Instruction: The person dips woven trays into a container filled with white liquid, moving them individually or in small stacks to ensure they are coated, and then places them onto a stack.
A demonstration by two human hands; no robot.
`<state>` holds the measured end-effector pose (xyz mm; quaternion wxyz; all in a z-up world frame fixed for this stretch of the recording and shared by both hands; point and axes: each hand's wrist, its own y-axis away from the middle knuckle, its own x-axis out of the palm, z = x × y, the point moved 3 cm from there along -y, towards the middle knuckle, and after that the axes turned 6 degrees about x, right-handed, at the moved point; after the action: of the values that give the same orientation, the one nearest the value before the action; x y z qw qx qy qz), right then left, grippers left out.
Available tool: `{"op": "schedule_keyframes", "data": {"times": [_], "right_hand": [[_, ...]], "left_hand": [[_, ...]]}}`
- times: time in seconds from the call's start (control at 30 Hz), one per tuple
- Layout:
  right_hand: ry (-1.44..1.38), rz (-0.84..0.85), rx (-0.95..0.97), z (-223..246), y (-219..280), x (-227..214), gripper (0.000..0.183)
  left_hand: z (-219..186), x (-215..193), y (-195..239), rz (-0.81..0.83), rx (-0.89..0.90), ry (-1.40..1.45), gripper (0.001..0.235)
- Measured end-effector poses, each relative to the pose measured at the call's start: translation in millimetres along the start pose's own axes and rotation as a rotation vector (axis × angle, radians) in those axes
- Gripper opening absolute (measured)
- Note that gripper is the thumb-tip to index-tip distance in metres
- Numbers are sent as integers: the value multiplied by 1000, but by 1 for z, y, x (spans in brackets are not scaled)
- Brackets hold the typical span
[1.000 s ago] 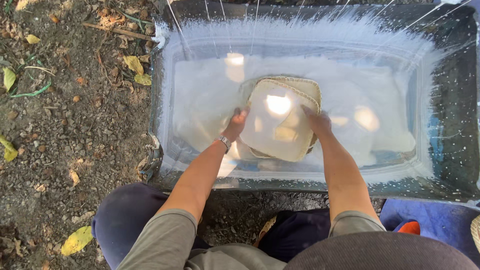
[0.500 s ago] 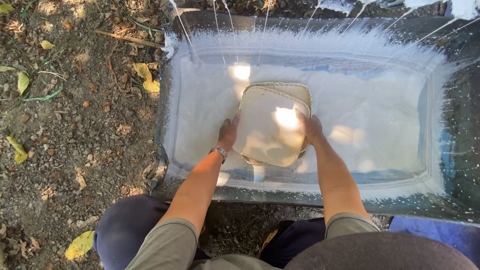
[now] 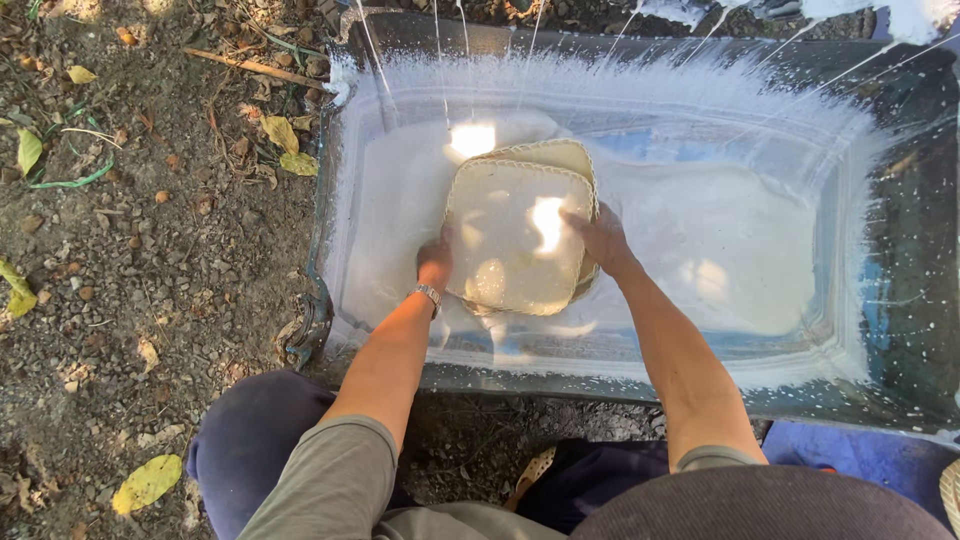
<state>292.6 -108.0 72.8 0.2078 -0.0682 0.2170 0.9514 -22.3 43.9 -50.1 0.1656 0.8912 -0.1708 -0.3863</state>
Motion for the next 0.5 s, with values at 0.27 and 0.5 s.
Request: {"op": "schedule_keyframes", "data": {"times": [0.27, 0.5], "right_hand": [[804, -287, -71, -75, -13, -73, 51], [-570, -148, 698, -59, 24, -102, 62]], "left_hand": [[-14, -7, 7, -183, 500, -529, 41], [-55, -35, 15, -294, 263, -87, 34]]}}
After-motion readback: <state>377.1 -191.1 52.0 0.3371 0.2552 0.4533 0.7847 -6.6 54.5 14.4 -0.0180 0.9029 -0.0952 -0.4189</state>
